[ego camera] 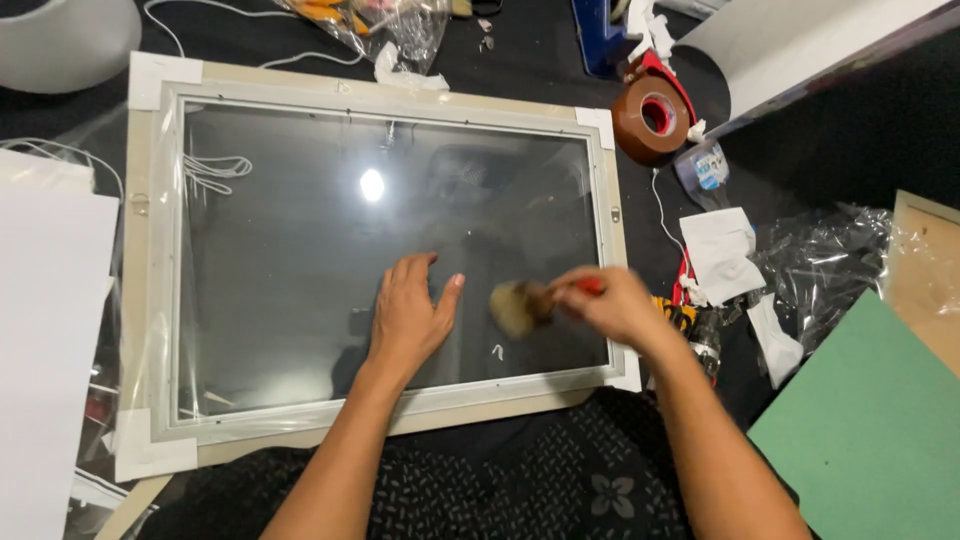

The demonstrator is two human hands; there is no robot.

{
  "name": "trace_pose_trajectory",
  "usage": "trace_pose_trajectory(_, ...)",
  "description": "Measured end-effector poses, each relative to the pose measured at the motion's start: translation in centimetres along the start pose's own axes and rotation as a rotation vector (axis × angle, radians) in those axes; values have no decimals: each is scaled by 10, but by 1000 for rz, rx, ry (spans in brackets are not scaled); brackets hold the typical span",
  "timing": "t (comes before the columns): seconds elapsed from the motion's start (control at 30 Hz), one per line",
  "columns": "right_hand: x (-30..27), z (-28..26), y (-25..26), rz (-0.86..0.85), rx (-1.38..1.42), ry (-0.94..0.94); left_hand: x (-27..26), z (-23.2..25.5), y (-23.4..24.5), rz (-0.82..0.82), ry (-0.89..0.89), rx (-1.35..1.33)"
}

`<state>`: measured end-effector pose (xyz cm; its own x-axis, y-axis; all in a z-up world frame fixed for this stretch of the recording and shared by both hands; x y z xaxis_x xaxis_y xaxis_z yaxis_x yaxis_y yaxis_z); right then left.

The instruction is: The person removes a green backing board from a picture frame, sets it aside, and then brushes dust off the glass surface inside the frame before wiping it with a paper towel.

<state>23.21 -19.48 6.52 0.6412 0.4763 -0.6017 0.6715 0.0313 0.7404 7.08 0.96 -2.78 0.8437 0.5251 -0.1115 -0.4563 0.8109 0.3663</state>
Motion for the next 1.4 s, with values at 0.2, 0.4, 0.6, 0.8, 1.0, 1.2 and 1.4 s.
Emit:
trace_pose_trajectory(0.2, -32, -33, 35, 316, -17, -70, -2, 2, 0, 37, -43, 22)
trace_pose_trajectory(0.4, -23, -14, 23, 77, -147, -127, -3, -3, -2, 48, -48, 31)
trace_pose_trajectory(0.6, -53, -52, 17, -31, -78, -96, -1, -4, -3, 49, -72, 29)
trace_pose_trajectory(0.8, -38, -12, 44, 304, -399, -206, -4, -5, -2, 58, -99, 32)
trace_pose_trajectory(1.0, -27, 12, 24, -49, -247, -198, -5, -15, -3, 30, -34, 52)
trace_pose_trajectory(1.2, -48, -12, 38, -3, -49, -314, 0, -14, 1, 39, -35, 54)
trace_pose_trajectory(1.4, -16, 53, 51, 480, -349, -351, -4, -8, 4, 38, -51, 55)
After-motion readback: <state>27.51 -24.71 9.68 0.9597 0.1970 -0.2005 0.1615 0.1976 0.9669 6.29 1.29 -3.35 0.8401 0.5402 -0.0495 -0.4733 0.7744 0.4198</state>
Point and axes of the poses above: each hand's wrist, its own x-axis towards the middle knuckle, its own y-axis out of the back of the hand, z = x × y, the point moved 1 cm from there along x, towards the middle knuckle, and after that the axes turned 10 degrees about -x, right-handed, at the moved point
